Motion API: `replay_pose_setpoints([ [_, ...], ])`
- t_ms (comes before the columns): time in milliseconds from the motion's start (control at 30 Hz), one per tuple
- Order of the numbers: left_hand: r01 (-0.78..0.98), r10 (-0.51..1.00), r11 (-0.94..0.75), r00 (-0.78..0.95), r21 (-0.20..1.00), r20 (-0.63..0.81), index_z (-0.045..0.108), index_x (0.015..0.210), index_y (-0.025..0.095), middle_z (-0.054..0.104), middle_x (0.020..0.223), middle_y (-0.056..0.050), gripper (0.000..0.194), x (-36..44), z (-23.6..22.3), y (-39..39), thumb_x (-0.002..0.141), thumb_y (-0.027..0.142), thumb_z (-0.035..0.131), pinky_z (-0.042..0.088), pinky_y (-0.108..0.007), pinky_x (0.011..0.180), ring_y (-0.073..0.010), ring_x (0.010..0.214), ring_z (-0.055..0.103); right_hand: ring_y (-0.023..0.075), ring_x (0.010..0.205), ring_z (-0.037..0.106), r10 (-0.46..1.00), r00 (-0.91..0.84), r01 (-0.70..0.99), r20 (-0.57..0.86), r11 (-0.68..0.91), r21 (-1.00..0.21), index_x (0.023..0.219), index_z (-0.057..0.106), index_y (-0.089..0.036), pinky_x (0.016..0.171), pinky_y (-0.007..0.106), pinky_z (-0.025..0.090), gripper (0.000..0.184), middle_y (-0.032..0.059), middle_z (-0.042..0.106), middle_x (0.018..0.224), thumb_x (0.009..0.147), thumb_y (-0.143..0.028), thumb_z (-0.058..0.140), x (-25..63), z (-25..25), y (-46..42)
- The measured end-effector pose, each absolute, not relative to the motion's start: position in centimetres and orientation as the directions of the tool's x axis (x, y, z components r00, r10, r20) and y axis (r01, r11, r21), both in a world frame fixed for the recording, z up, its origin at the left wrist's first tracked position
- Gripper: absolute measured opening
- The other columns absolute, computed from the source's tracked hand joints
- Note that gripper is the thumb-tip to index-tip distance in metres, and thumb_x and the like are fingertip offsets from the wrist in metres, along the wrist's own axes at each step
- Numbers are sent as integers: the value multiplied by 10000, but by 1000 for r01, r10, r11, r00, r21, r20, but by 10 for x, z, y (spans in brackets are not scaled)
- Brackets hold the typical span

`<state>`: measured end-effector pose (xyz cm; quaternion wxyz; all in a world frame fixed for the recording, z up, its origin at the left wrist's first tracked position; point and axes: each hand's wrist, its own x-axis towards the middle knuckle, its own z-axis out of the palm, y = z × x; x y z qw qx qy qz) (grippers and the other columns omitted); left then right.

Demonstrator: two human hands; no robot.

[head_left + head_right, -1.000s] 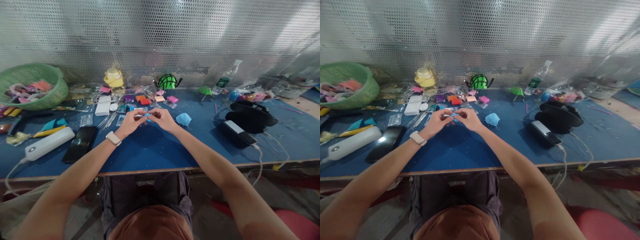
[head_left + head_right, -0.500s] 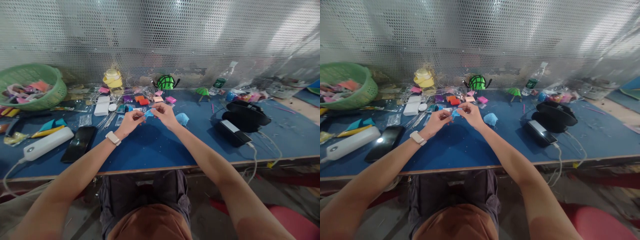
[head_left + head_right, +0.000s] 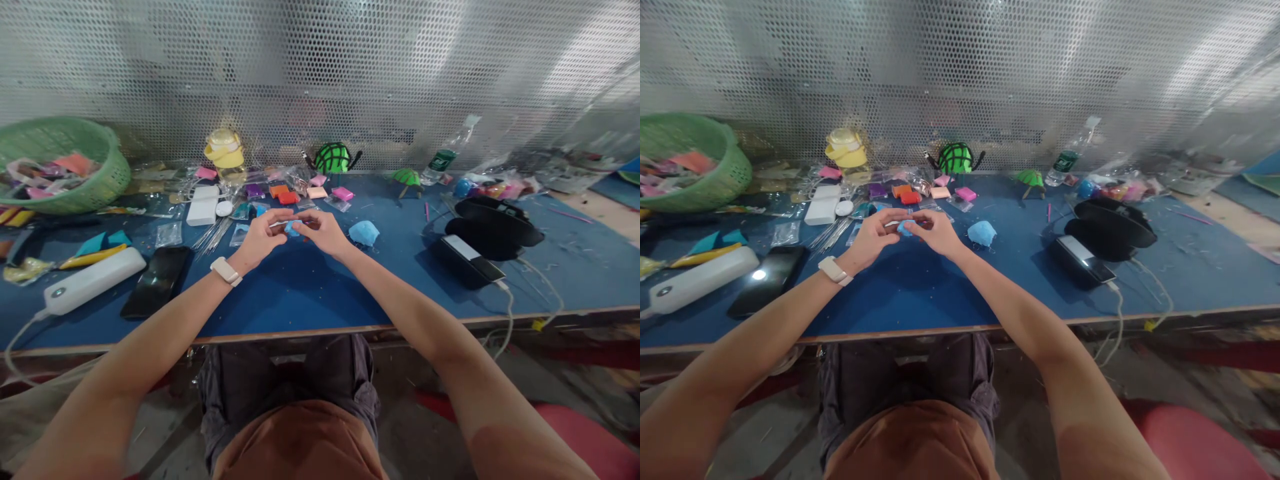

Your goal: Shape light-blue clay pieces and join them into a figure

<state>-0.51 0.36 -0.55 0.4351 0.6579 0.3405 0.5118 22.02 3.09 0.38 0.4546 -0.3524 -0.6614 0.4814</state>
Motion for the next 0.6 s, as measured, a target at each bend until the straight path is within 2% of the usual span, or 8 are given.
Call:
replay_pose_setpoints([
  [133, 12, 868, -447, 247, 894, 431, 705, 1467, 235, 838, 1567, -187, 558, -4, -3, 1, 977, 366, 937, 731, -497, 1165, -322, 1435, 839, 221, 901, 836, 899, -361, -9, 248, 262, -965, 1191, 910, -220, 751, 346, 701, 800, 81, 920, 1082, 745, -875, 1023, 218, 2, 30],
  [233, 48, 838, -502, 273, 864, 472, 670, 1493, 235, 817, 1612, -211, 519, -3, -4, 0, 1064, 435, 881, 727, -514, 1197, -335, 1492, 821, 227, 946, 853, 898, -367, -36, 241, 245, -969, 1219, 916, -233, 794, 355, 732, 803, 79, 935, 1131, 727, -856, 1039, 216, 0, 30],
  [367, 230, 784, -614, 285, 755, 551, 671, 1587, 244, 791, 1678, -177, 454, -2, -4, -5, 1153, 353, 753, 631, -566, 1368, -320, 1599, 762, 221, 863, 846, 908, -352, -26, 228, 234, -972, 1183, 925, -228, 698, 324, 696, 717, 67, 923, 1004, 727, -759, 1083, 218, 1, 32],
  [467, 353, 762, -647, 253, 676, 596, 723, 1563, 244, 851, 1585, -146, 417, 0, -3, -8, 1150, 296, 755, 663, -558, 1330, -312, 1506, 824, 192, 756, 788, 911, -342, 1, 229, 245, -970, 1076, 928, -212, 609, 293, 635, 659, 48, 874, 864, 726, -748, 1083, 221, 3, 32],
  [600, 372, 767, -635, 198, 677, 610, 801, 1395, 242, 920, 1396, -123, 279, -1, 1, -7, 1128, 324, 808, 725, -519, 1206, -305, 1320, 895, 171, 686, 718, 910, -331, 39, 250, 278, -960, 972, 888, -217, 563, 288, 587, 631, 15, 796, 747, 741, -780, 1057, 222, 7, 34],
])
